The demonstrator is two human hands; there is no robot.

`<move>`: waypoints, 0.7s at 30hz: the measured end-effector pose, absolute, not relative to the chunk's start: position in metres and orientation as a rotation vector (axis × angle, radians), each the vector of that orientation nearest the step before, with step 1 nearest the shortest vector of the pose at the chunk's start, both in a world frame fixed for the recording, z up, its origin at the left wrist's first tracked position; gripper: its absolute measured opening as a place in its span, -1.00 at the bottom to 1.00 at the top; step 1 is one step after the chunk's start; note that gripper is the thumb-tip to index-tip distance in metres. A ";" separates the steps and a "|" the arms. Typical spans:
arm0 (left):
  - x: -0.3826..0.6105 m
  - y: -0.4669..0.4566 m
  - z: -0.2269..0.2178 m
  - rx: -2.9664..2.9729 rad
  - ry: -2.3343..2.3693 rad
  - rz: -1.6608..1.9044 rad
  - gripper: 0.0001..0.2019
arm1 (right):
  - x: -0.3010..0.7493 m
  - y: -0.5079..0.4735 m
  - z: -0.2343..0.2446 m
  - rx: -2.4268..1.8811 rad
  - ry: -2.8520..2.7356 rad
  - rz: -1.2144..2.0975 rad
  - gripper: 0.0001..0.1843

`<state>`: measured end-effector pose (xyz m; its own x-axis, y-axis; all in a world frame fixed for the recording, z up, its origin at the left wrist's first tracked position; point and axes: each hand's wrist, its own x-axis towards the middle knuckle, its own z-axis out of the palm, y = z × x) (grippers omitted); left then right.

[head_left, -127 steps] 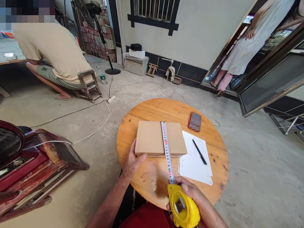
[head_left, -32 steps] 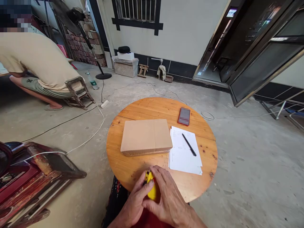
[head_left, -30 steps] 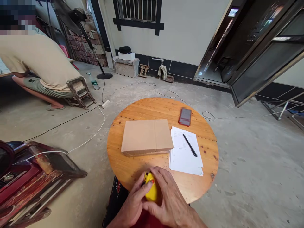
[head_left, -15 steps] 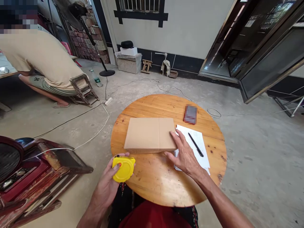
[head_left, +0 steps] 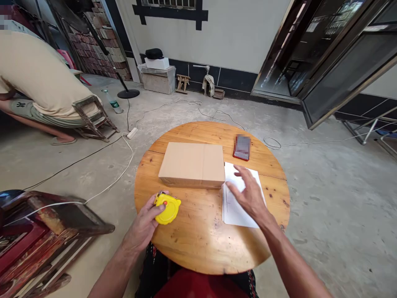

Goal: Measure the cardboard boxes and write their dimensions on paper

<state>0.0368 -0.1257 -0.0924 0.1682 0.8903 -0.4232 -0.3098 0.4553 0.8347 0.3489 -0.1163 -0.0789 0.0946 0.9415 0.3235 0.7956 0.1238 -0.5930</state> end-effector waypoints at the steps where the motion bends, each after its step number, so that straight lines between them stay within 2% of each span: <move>1: 0.036 -0.129 -0.091 0.740 1.116 0.932 -0.45 | 0.361 -0.123 -0.080 -1.736 -1.669 0.279 -0.53; 3: 0.035 -0.136 -0.083 0.915 1.232 0.894 -0.45 | 0.383 -0.136 -0.083 -1.875 -1.626 0.283 -0.62; 7: 0.039 -0.139 -0.050 1.337 1.476 0.873 -0.46 | 0.414 -0.156 -0.095 -1.999 -1.577 0.269 -0.60; 12: 0.064 -0.093 -0.017 2.287 1.560 1.045 -0.55 | 0.425 -0.164 -0.112 -1.944 -1.624 0.141 -0.63; 18: 0.116 -0.023 -0.018 2.755 1.626 0.494 -0.58 | 0.427 -0.158 -0.112 -2.177 -1.844 -0.032 -0.69; 21: 0.127 -0.016 -0.020 2.852 1.574 0.416 -0.56 | 0.422 -0.150 -0.112 -2.331 -1.908 0.002 -0.72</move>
<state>0.1269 -0.0165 -0.0198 0.5108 0.8103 0.2872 0.8463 -0.5327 -0.0023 0.4223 -0.1496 -0.1120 0.2010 0.9763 0.0805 0.9761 -0.1927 -0.1007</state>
